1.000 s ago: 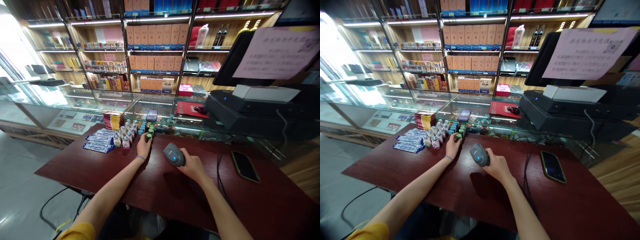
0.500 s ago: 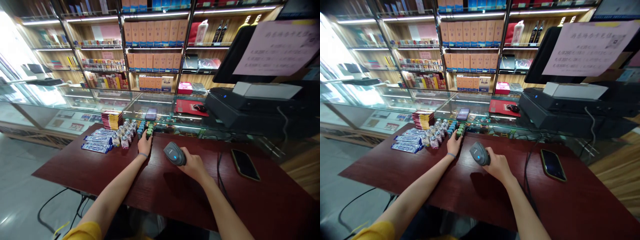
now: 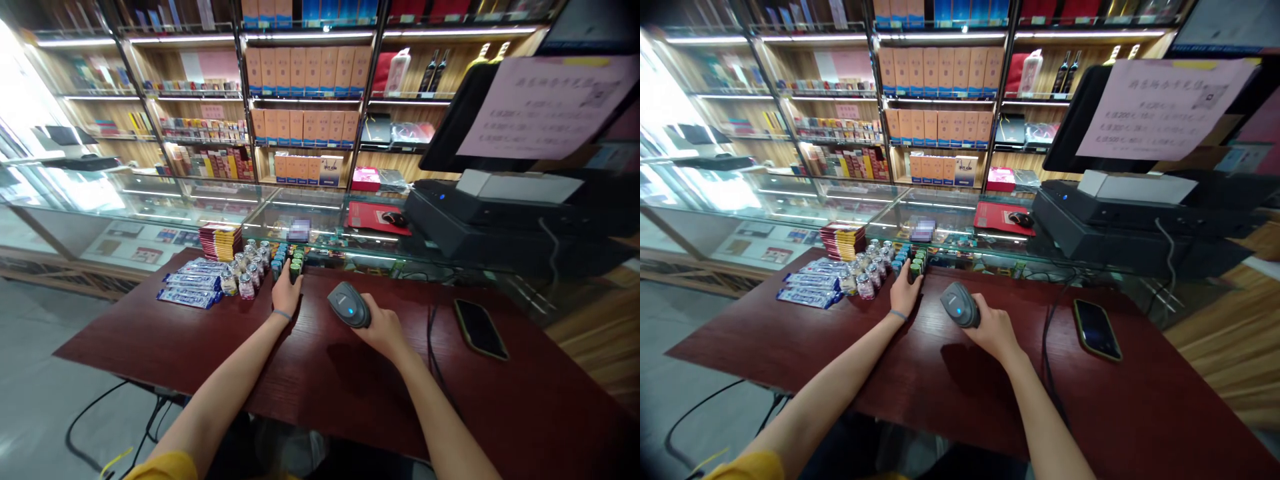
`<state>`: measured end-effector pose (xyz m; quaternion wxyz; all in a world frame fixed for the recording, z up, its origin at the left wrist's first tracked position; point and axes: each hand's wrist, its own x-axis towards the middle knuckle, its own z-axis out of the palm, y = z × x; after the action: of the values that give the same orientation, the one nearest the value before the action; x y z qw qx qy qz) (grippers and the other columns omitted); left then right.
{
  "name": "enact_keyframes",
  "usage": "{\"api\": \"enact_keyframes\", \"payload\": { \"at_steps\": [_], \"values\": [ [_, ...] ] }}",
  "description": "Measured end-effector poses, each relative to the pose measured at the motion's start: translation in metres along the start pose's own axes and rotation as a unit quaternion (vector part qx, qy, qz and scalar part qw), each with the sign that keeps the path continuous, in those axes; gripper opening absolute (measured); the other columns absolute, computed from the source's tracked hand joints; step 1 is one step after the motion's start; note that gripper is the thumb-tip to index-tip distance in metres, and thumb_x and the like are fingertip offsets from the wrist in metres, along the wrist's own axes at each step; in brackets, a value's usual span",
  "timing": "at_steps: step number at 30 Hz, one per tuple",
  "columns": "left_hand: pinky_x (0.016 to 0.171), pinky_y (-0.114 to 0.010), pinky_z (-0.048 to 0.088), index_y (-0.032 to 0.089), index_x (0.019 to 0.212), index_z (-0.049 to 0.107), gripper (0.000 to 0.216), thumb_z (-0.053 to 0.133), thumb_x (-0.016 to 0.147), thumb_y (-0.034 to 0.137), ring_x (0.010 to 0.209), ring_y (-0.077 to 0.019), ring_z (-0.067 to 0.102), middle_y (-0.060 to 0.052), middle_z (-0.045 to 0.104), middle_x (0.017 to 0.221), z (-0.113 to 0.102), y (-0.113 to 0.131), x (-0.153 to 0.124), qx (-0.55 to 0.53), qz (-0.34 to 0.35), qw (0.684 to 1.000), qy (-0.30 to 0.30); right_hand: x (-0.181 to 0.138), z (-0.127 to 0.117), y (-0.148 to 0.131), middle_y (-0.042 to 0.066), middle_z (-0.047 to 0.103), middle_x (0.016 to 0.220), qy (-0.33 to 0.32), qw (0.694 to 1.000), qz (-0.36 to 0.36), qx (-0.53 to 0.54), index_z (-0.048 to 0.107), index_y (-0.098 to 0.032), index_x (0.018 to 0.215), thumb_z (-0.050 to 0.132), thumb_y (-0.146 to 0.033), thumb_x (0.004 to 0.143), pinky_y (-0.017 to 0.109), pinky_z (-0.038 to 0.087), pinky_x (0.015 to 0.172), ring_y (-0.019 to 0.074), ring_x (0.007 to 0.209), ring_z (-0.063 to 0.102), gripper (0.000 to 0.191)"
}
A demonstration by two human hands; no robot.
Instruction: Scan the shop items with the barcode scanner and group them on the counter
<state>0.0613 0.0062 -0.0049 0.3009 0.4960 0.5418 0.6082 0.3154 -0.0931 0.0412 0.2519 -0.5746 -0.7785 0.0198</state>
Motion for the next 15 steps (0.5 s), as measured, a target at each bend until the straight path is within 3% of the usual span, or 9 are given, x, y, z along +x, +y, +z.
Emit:
{"api": "enact_keyframes", "payload": {
  "at_steps": [4, 8, 11, 15],
  "values": [
    [0.123, -0.042, 0.023, 0.025, 0.131, 0.061, 0.051, 0.074, 0.082, 0.029, 0.143, -0.029, 0.04, -0.01, 0.053, 0.146, -0.002, 0.01, -0.008, -0.009, 0.121, 0.993, -0.012, 0.002, -0.006, 0.007, 0.002, 0.076, 0.079, 0.036, 0.996, 0.054, 0.056, 0.056, -0.027, 0.108, 0.064, -0.036, 0.077, 0.029, 0.046, 0.061, 0.0294, 0.074, 0.075, 0.034],
    [0.121, -0.046, 0.028, 0.022, 0.127, 0.063, 0.044, 0.071, 0.084, 0.027, 0.134, -0.03, 0.046, -0.014, 0.058, 0.132, 0.015, 0.015, -0.012, 0.024, 0.189, 0.981, -0.042, 0.005, -0.016, 0.024, 0.006, 0.076, 0.085, 0.105, 0.977, 0.123, 0.14, 0.057, -0.025, 0.109, 0.063, -0.038, 0.078, 0.032, 0.052, 0.069, 0.0295, 0.085, 0.075, 0.034],
    [0.116, -0.048, 0.034, 0.023, 0.13, 0.06, 0.045, 0.068, 0.086, 0.025, 0.127, -0.0292, 0.05, -0.013, 0.057, 0.128, 0.044, 0.017, -0.014, 0.019, 0.208, 0.972, -0.107, 0.005, -0.027, 0.04, 0.006, 0.075, 0.081, 0.17, 0.952, 0.194, 0.163, 0.057, -0.023, 0.116, 0.063, -0.044, 0.079, 0.034, 0.053, 0.066, 0.0292, 0.076, 0.074, 0.043],
    [0.113, -0.047, 0.037, 0.024, 0.131, 0.059, 0.047, 0.068, 0.085, 0.021, 0.123, -0.0277, 0.052, -0.012, 0.056, 0.126, 0.101, 0.02, -0.017, -0.018, 0.198, 0.964, -0.179, 0.002, -0.042, 0.059, 0.0, 0.069, 0.066, 0.245, 0.91, 0.256, 0.216, 0.059, -0.021, 0.115, 0.066, -0.048, 0.079, 0.032, 0.052, 0.056, 0.0233, 0.052, 0.067, 0.046]
  ]
}}
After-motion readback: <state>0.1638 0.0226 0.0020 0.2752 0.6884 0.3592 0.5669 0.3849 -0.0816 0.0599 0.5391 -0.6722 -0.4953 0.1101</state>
